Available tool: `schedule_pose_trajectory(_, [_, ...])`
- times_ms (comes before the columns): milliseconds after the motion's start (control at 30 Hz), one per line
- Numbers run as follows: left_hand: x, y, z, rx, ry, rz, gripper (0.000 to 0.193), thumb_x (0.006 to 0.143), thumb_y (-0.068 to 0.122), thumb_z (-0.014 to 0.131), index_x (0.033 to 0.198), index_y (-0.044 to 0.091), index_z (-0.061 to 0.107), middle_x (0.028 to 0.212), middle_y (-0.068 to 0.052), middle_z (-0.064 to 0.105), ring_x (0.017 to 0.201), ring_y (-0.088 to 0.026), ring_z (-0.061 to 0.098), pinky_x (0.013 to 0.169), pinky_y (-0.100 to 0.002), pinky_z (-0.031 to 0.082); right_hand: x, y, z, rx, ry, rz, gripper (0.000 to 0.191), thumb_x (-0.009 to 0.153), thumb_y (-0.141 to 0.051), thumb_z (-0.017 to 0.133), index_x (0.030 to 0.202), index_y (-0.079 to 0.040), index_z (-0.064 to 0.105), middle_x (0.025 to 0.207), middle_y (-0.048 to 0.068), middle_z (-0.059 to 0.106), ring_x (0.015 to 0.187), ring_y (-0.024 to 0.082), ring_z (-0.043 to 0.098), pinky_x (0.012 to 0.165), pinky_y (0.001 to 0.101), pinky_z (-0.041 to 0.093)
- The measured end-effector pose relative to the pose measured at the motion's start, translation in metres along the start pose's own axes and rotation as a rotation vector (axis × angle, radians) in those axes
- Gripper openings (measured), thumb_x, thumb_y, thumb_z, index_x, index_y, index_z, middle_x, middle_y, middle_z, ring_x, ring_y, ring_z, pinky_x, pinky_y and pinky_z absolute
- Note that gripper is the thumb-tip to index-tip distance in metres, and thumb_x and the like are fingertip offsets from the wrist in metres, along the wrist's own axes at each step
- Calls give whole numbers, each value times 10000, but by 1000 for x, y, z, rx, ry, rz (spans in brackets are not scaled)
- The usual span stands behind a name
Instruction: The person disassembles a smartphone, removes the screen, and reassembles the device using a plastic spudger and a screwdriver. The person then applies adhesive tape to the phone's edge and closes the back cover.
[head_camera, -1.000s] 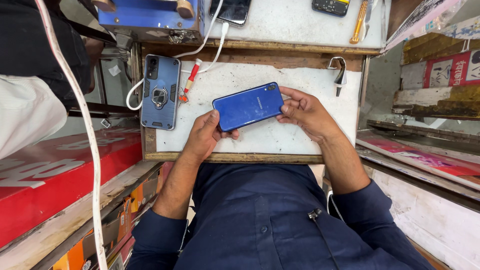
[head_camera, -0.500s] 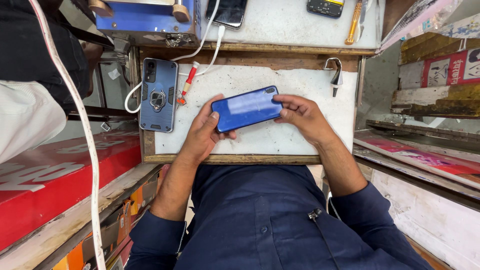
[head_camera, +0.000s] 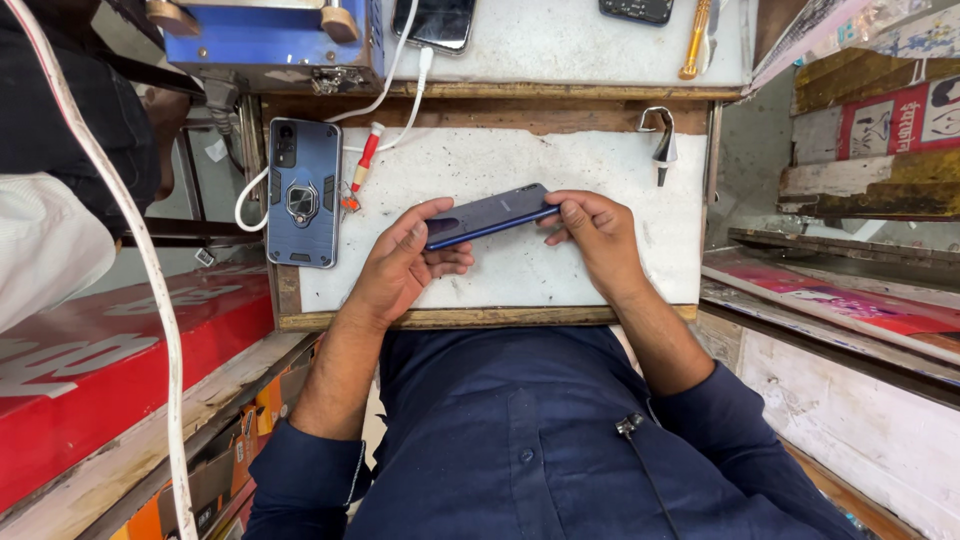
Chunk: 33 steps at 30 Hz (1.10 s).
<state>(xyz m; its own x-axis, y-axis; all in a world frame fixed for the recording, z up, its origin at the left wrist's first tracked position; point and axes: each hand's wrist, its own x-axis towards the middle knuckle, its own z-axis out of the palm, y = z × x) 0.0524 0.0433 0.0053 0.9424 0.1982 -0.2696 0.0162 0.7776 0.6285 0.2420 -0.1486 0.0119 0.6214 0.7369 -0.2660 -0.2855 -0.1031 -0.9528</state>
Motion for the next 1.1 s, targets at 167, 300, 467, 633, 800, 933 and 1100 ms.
schedule_pose_trajectory(167, [0,1,0,-34,25,-14,650,1066,406,554,1533,-17,394,1158,-263,682,1055,-325,724,961,-464,597,0,-2,-4,-79,-91,-52,298,1052,-146,601,1300,13,637,1093,118,739,1060,193,726,808,321,643])
schedule_pose_trajectory(300, [1,-1,-3,-21,21,-14,673,1058,422,566,1531,-26,396,1155,-259,688,1055,-327,725,961,-472,593,-4,2,0,-140,-111,-94,349,994,-67,651,1324,19,576,1131,97,715,1070,164,711,822,299,617])
schedule_pose_trajectory(467, [-7,-6,0,142,-29,61,748,1013,463,628,1537,-12,382,1138,-205,719,1074,-253,727,934,-378,590,-10,12,7,-311,60,-127,221,990,-58,713,1193,11,659,861,-4,665,747,37,586,639,203,497])
schedule_pose_trajectory(633, [-20,-5,8,850,205,-129,433,987,401,643,1177,14,608,715,-88,689,652,-130,654,649,-262,515,-14,10,-6,-285,114,-42,101,992,-93,756,1031,-11,711,700,-80,495,637,-2,398,567,174,336])
schedule_pose_trajectory(800, [-10,-5,1,927,238,-293,437,1001,372,677,728,34,627,594,-18,523,522,-97,446,481,-308,371,-1,2,-15,-172,37,88,132,981,-108,762,950,12,717,695,-60,581,622,28,447,565,201,349])
schedule_pose_trajectory(933, [2,-11,-2,209,281,-236,356,1017,302,645,775,41,623,607,23,532,518,-103,497,538,-283,446,-1,-3,-15,-412,-111,-53,332,1038,-172,688,1337,-37,640,1171,56,639,1066,124,562,859,239,491])
schedule_pose_trajectory(1100, [10,-6,-4,57,328,-284,346,996,313,596,841,15,675,525,21,458,492,-154,544,569,-325,513,-8,-13,-5,-703,-310,-236,879,839,-174,803,1594,-91,359,1581,206,472,1448,327,489,1192,427,410])
